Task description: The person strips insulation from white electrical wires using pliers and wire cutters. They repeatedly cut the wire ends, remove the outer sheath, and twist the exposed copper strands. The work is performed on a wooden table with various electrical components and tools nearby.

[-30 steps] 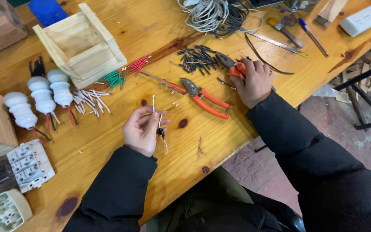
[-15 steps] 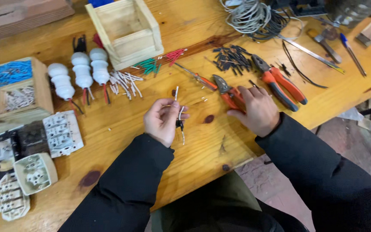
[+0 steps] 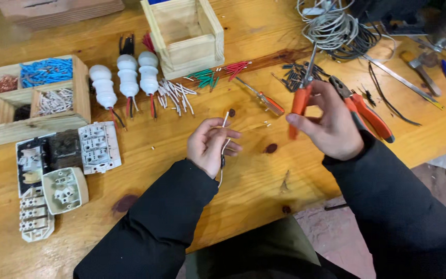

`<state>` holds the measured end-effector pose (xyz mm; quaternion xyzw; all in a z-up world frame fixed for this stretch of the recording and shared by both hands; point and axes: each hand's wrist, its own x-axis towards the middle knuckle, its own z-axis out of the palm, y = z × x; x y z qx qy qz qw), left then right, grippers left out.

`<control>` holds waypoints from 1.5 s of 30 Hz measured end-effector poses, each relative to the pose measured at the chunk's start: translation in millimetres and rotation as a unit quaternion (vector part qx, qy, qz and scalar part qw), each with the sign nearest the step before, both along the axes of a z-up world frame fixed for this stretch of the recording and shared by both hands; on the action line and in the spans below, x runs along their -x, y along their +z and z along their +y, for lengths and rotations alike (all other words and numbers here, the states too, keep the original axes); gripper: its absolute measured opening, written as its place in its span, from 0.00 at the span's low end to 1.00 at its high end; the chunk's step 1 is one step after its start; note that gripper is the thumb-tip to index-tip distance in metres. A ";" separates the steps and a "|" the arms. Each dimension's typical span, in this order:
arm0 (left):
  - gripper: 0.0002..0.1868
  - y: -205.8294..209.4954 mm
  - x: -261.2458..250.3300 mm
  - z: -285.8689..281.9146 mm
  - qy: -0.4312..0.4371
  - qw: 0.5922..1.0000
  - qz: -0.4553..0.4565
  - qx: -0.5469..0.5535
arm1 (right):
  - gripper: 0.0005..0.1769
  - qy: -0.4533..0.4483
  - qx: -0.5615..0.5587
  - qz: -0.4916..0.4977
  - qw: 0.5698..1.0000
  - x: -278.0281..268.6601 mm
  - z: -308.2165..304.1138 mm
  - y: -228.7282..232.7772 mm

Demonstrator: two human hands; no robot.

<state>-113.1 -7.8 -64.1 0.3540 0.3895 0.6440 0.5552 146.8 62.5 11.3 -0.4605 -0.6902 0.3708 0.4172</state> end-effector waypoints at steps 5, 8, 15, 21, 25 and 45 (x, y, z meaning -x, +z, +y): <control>0.09 7.9 4.7 -2.9 0.020 0.999 -0.021 -0.027 | 0.37 0.156 0.065 0.155 0.973 65.5 -0.1 15.9; 0.10 17.8 8.0 -3.5 0.056 0.997 0.002 -0.047 | 0.41 0.226 0.000 0.136 0.965 86.4 17.6 9.0; 0.10 29.1 8.4 -6.3 0.135 0.981 0.090 -0.103 | 0.35 0.140 -0.254 -0.100 0.952 108.5 6.8 0.5; 0.06 33.6 10.8 -4.4 0.193 0.952 0.175 -0.159 | 0.29 0.150 -0.312 -0.133 0.929 105.5 -0.4 -27.5; 0.04 43.3 11.5 -4.6 0.206 0.936 0.235 -0.164 | 0.26 0.145 -0.315 -0.135 0.928 102.5 -1.3 -29.6; 0.08 60.7 7.3 -12.2 0.174 0.932 0.237 -0.211 | 0.15 0.188 -0.315 -0.075 0.927 95.5 -0.1 -15.3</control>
